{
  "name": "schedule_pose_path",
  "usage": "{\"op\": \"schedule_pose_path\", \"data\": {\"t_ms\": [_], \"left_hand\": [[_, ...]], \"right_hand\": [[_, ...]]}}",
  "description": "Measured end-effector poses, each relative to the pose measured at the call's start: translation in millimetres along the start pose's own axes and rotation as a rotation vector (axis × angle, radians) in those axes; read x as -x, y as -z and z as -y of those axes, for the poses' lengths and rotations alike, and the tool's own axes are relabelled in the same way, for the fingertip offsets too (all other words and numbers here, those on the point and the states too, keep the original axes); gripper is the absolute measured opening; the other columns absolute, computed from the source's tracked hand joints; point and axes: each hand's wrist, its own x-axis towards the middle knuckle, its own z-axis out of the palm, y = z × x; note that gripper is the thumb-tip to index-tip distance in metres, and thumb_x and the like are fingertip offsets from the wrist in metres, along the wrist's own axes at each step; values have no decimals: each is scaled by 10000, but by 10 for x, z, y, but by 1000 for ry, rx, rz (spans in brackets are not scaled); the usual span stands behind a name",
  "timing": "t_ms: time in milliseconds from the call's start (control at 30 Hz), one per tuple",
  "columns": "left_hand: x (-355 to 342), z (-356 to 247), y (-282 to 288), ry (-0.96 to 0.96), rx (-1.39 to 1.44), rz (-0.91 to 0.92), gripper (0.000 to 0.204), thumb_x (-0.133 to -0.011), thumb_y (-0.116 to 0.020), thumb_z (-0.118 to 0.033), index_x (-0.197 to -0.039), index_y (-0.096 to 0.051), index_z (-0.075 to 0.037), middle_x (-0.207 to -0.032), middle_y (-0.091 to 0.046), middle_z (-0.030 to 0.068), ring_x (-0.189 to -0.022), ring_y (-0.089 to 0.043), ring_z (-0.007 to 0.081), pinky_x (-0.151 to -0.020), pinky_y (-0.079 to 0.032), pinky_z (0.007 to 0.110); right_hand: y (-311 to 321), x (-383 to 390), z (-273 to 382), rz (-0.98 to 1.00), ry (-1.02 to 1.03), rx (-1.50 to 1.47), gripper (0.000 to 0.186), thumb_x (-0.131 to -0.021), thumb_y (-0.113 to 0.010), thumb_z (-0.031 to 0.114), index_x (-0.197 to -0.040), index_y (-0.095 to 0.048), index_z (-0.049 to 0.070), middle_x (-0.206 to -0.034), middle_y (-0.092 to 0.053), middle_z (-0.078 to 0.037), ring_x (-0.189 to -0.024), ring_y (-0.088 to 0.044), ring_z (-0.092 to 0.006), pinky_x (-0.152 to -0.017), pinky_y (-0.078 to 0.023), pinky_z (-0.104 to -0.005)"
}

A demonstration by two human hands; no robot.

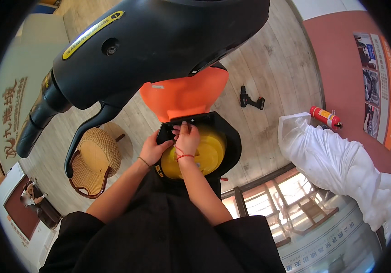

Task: Replacing a part on the front of a small electric scooter using a power drill.

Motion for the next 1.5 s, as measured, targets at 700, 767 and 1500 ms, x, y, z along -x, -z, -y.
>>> {"op": "schedule_pose_path", "data": {"t_ms": [700, 767, 1500], "left_hand": [[-70, -53, 53, 24, 114, 63, 400, -720, -644, -153, -1073, -534, 0, -875, -629, 118, -778, -589, 163, -714, -457, 286], [-57, -65, 56, 33, 139, 58, 402, -719, -645, -148, -1077, -533, -3, -881, -628, 117, -784, -588, 162, -718, -455, 286], [-47, -78, 42, -17, 95, 27, 341, -726, -659, -111, -1021, -543, 12, -846, -625, 71, -730, -568, 106, -665, -463, 247]], "right_hand": [[-19, -25, -84, -44, 193, 74, 144, -837, -521, 58, -936, -456, -25, -772, -592, -88, -620, -572, -121, -548, -446, -225], [-10, -20, -63, -36, 155, 49, 164, -836, -526, 66, -950, -455, -27, -775, -596, -87, -623, -575, -122, -539, -445, -223], [17, -97, -96, -33, 66, -230, 136, -831, -536, 35, -908, -484, -64, -764, -602, -133, -593, -581, -146, -529, -494, -223]]}}
